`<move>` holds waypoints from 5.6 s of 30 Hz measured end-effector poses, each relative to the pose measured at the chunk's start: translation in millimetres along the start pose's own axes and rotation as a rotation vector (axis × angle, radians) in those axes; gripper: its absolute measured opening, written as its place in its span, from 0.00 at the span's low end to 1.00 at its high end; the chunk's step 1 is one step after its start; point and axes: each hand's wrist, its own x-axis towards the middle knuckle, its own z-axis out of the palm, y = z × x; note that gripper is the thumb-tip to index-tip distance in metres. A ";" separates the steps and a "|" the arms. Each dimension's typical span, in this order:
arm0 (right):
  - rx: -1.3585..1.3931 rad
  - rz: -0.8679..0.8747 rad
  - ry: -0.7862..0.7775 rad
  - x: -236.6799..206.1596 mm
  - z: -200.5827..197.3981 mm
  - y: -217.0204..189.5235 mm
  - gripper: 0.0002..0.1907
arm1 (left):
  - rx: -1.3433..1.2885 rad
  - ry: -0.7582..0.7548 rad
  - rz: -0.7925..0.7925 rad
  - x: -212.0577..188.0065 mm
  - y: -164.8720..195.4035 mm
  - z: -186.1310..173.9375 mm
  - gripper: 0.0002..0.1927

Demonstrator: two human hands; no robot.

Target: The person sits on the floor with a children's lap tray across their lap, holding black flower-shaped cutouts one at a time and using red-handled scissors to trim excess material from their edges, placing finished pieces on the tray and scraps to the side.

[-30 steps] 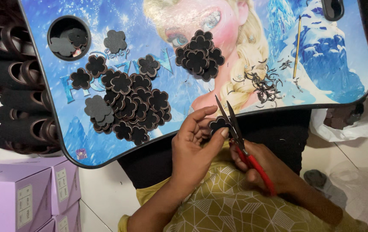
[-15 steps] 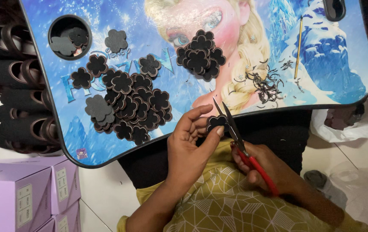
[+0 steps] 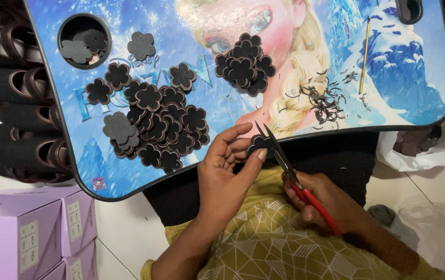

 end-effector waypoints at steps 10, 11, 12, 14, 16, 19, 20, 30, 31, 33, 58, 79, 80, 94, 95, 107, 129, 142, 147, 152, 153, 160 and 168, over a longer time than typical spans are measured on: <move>-0.070 -0.002 -0.011 -0.6 -5.6 2.6 0.48 | -0.018 0.013 0.004 1.2 0.0 -0.9 0.23; -0.070 0.015 -0.012 -1.3 -6.2 2.2 0.48 | -0.012 0.014 0.010 0.9 0.0 -0.8 0.23; -0.071 0.031 -0.012 -1.7 -7.0 1.8 0.48 | -0.006 0.016 0.017 1.1 -0.1 -0.6 0.23; -0.087 0.009 -0.007 -3.0 -8.0 0.9 0.47 | 0.019 0.022 0.018 1.5 0.3 -0.7 0.23; -0.100 -0.016 -0.004 -3.2 -9.3 0.4 0.47 | 0.045 0.031 0.020 2.1 0.4 -0.2 0.23; -0.099 -0.037 -0.010 -2.9 -10.4 0.0 0.47 | 0.069 0.043 0.013 1.7 0.2 0.9 0.24; -0.090 -0.033 -0.013 -2.6 -10.8 -0.2 0.47 | 0.066 0.042 0.008 2.0 0.0 1.2 0.24; 0.002 -0.122 0.005 8.0 3.1 -4.3 0.51 | -0.113 -0.003 -0.089 -0.6 -5.4 16.4 0.19; 0.014 -0.140 0.019 8.7 5.3 -4.1 0.51 | -0.095 -0.007 -0.097 -1.8 -5.9 18.1 0.18; 0.037 -0.174 0.045 8.4 8.8 -3.5 0.51 | -0.059 -0.012 -0.114 -3.8 -6.8 20.9 0.15; 0.151 -0.073 0.047 8.4 9.9 -2.8 0.53 | -0.081 -0.042 -0.112 -3.1 -12.0 18.7 0.14; 0.083 0.020 0.034 2.5 1.2 -3.0 0.50 | 0.012 -0.022 -0.039 0.1 -7.5 8.6 0.14; 0.071 0.012 0.034 2.6 0.9 -2.6 0.50 | -0.005 -0.027 -0.040 0.0 -7.4 8.4 0.14; 0.046 0.028 0.023 -1.7 -1.8 1.7 0.48 | -0.004 -0.001 -0.029 0.9 -3.8 4.0 0.15; 0.056 0.038 0.020 -1.7 -1.8 1.8 0.48 | 0.008 0.008 -0.032 0.6 -3.4 3.7 0.15; 0.046 0.011 0.014 -1.1 -3.8 11.7 0.47 | -0.091 0.036 -0.028 2.6 -4.9 6.0 0.19; -0.140 -0.116 0.011 5.3 -5.7 -5.6 0.51 | -0.023 0.011 -0.070 -0.3 -6.0 9.0 0.21; 0.101 -0.036 0.095 -0.5 2.9 -3.8 0.54 | -0.143 0.051 -0.011 1.4 -2.2 1.3 0.17; -0.083 0.040 0.139 -0.8 6.4 -8.1 0.44 | -0.160 0.155 0.118 7.9 22.4 -8.9 0.20; -0.075 -0.012 0.121 4.7 16.1 -21.7 0.42 | -0.196 0.147 0.158 7.4 43.0 -13.2 0.20; -0.067 0.004 0.100 4.8 16.8 -24.9 0.42 | -0.210 0.134 0.158 6.4 45.3 -13.8 0.20; -0.037 -0.176 0.097 2.8 21.3 -42.5 0.54 | -0.140 0.023 0.070 -5.8 35.2 -7.4 0.17; -0.109 -0.097 0.100 6.7 24.5 -40.5 0.59 | -0.061 -0.002 0.052 -12.2 23.0 -6.0 0.15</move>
